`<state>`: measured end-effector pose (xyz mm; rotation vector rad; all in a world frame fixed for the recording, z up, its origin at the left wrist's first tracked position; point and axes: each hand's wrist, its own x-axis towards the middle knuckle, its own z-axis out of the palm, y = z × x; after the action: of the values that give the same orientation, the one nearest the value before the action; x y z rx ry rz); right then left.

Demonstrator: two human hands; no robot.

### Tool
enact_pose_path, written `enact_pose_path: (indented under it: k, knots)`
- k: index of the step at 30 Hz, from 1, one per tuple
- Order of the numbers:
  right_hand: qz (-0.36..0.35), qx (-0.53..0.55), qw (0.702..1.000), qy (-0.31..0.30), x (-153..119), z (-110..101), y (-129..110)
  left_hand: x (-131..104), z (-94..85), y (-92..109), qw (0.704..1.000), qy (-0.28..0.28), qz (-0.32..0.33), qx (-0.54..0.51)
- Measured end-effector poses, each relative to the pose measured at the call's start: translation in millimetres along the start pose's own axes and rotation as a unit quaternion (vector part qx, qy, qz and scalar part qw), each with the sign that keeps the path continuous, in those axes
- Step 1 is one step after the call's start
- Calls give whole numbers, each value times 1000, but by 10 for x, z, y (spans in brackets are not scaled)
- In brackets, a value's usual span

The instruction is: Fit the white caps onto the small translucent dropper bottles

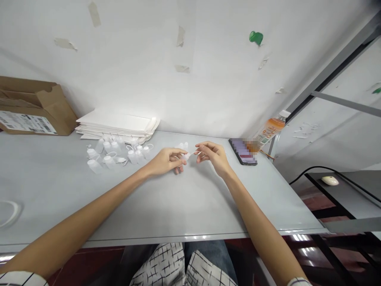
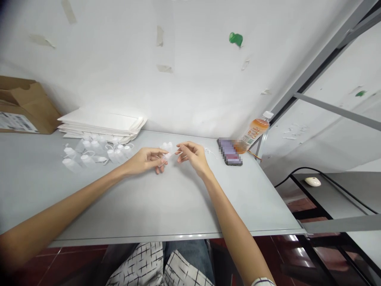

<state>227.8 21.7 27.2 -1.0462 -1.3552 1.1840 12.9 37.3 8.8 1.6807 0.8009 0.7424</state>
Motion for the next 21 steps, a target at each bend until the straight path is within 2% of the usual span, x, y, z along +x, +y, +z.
enact_pose_path:
  k: [3,5,9,12,15,18,21]
  knots:
    - [-23,-19,998,57,23,-77,-9,-2,10,32,997,-18,-16,-76]
    - [-45,-78,991,99,47,-147,25,-8,17,40,995,-29,-22,-94]
    - [-82,-273,945,161,101,-305,149,-10,44,5,993,-39,-48,-97]
    - [-78,-404,900,142,116,-363,222,-3,63,-39,993,-36,-73,-89]
    - [-66,-479,870,98,104,-337,254,0,70,-61,993,-40,-88,-64]
    - [-66,-513,853,73,87,-284,265,-4,76,-56,993,-46,-97,-58]
    - [-72,-517,851,56,87,-262,278,-5,89,-45,989,-42,-107,-96]
